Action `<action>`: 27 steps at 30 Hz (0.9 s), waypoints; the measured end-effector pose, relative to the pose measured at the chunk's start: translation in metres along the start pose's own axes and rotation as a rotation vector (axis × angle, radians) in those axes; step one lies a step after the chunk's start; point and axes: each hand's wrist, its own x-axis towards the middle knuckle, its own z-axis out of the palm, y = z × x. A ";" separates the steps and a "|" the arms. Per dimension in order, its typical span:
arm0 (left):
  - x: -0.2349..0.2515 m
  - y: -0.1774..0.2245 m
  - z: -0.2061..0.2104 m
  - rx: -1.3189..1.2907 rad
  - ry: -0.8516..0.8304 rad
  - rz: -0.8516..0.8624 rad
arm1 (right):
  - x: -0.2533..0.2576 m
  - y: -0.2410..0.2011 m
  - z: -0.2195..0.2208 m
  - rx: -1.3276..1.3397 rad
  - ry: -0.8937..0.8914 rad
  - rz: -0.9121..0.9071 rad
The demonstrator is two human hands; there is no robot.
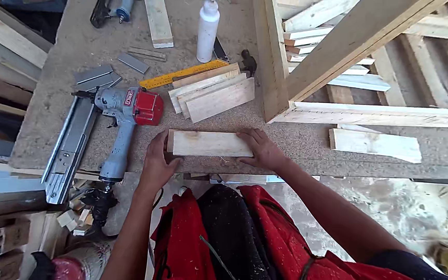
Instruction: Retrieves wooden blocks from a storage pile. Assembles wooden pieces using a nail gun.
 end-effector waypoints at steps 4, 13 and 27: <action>-0.001 -0.007 -0.010 -0.075 0.006 0.108 | -0.010 -0.010 -0.006 -0.142 0.137 -0.113; -0.036 -0.012 0.004 -0.268 0.191 0.384 | -0.040 -0.034 -0.041 -0.374 0.296 -0.235; 0.051 0.058 -0.049 -0.162 -0.222 -0.042 | 0.015 -0.015 -0.113 1.040 -0.657 0.667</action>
